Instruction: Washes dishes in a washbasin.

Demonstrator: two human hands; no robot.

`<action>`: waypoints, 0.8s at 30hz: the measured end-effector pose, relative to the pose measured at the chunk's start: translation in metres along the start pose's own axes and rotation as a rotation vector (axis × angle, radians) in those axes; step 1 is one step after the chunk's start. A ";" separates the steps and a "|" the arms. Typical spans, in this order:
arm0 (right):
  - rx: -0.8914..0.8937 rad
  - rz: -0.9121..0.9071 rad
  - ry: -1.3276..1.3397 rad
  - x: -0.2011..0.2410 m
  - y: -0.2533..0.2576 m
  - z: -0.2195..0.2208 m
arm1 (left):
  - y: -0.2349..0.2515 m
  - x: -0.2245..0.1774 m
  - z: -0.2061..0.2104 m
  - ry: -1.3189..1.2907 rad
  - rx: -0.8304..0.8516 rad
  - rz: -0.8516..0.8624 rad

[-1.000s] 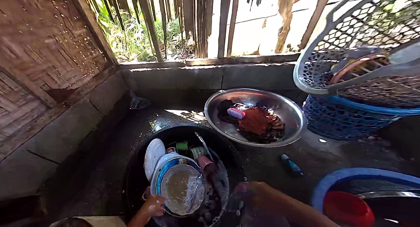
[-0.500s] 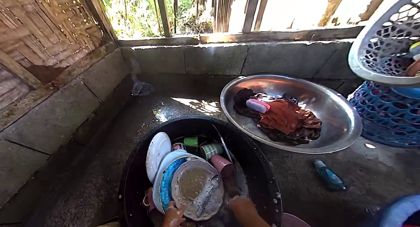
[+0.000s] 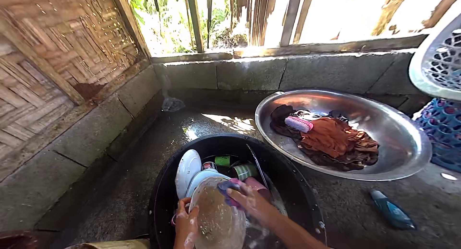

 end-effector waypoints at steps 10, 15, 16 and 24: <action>-0.423 -0.590 -0.538 0.013 -0.026 0.121 | -0.040 -0.034 -0.002 -0.266 0.030 -0.050; -0.665 -0.515 -0.795 0.024 0.005 0.073 | -0.065 -0.040 0.011 0.020 0.125 0.091; -0.735 -0.421 -0.856 0.020 0.018 0.054 | -0.070 -0.040 0.015 0.059 0.156 0.096; -0.492 -0.629 -0.672 0.017 0.013 0.076 | -0.070 -0.035 0.014 0.010 0.248 0.084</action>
Point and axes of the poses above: each hand's wrist, its own y-axis towards the middle knuckle, its own z-axis out of the palm, x = y × z, the point moved 5 cm from there along y, towards the middle knuckle, and after that the axes turned 7 degrees about -y, right-handed, at the moved point
